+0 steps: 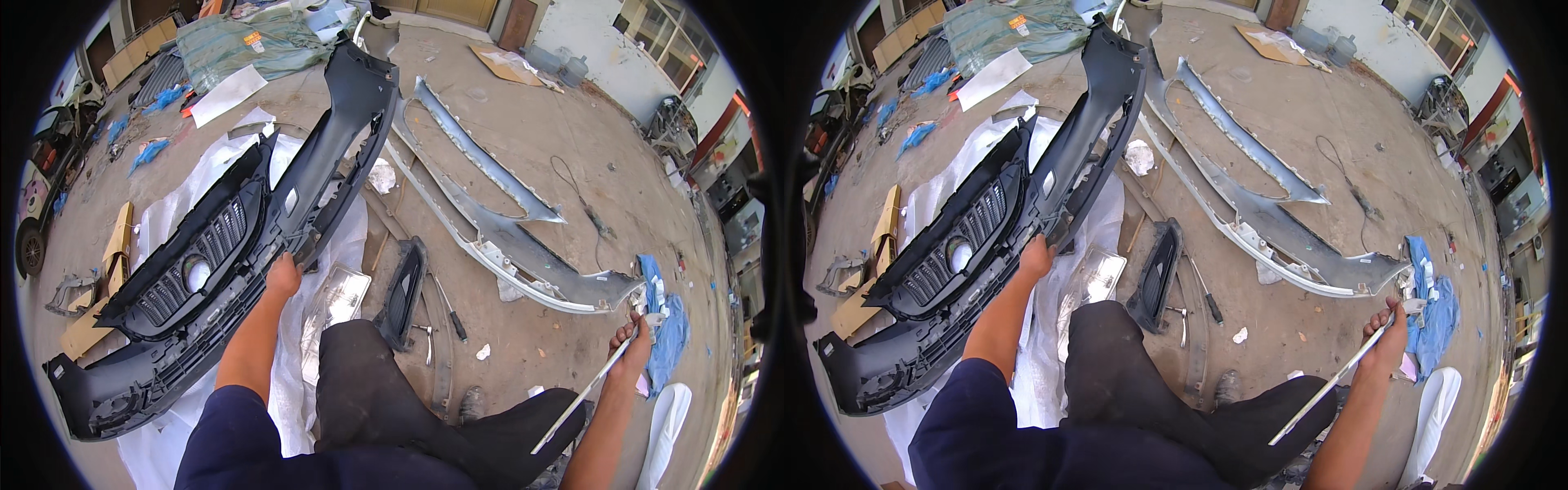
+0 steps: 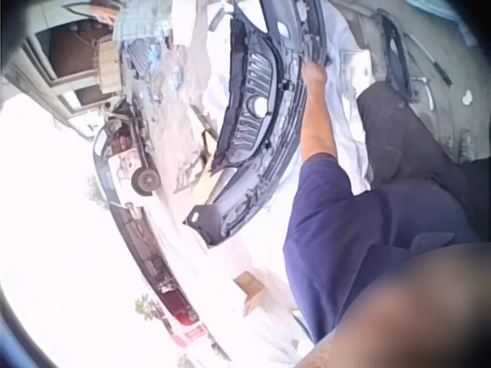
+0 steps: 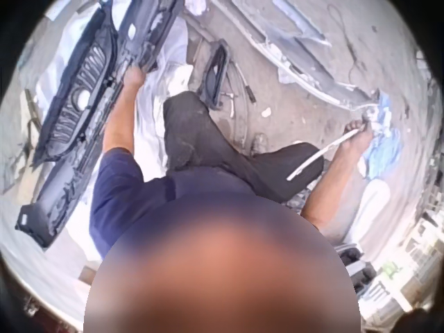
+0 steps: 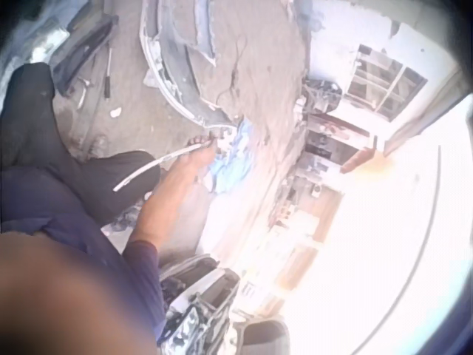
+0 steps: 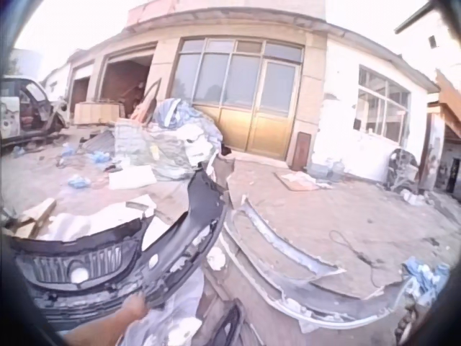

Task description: The person uses a screwdriver to remove a black plastic grille insert from a car bumper, then scrapes adhesive residue from the bumper surface. The person then fits the grille insert into the bumper opening.

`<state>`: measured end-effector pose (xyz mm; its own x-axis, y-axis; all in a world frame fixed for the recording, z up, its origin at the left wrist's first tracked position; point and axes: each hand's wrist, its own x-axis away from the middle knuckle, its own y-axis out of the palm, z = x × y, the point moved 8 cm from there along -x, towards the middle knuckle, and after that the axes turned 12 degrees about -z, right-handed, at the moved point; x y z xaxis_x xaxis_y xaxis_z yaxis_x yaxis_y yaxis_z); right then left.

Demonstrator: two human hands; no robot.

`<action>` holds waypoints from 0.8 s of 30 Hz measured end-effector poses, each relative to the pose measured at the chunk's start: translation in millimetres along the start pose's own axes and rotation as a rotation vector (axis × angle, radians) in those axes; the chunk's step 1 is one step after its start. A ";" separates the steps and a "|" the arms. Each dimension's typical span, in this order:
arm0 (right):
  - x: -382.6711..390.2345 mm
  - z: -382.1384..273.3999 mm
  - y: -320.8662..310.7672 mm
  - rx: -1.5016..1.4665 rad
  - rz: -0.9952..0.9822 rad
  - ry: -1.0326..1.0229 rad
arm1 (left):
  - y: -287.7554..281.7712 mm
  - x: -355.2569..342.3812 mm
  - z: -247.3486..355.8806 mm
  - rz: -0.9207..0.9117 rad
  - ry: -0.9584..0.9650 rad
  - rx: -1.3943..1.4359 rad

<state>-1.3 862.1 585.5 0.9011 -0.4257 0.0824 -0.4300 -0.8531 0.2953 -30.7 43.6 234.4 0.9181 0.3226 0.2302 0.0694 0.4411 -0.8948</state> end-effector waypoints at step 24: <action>-31.0 281.2 319.9 0.010 -0.313 0.326 | -30.7 165.5 -17.0 -0.194 0.183 0.089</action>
<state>-182.4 517.6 409.8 0.9575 -0.0308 0.2867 -0.1329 -0.9294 0.3443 125.7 69.2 293.4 0.9466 0.0721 0.3141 0.2239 0.5541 -0.8018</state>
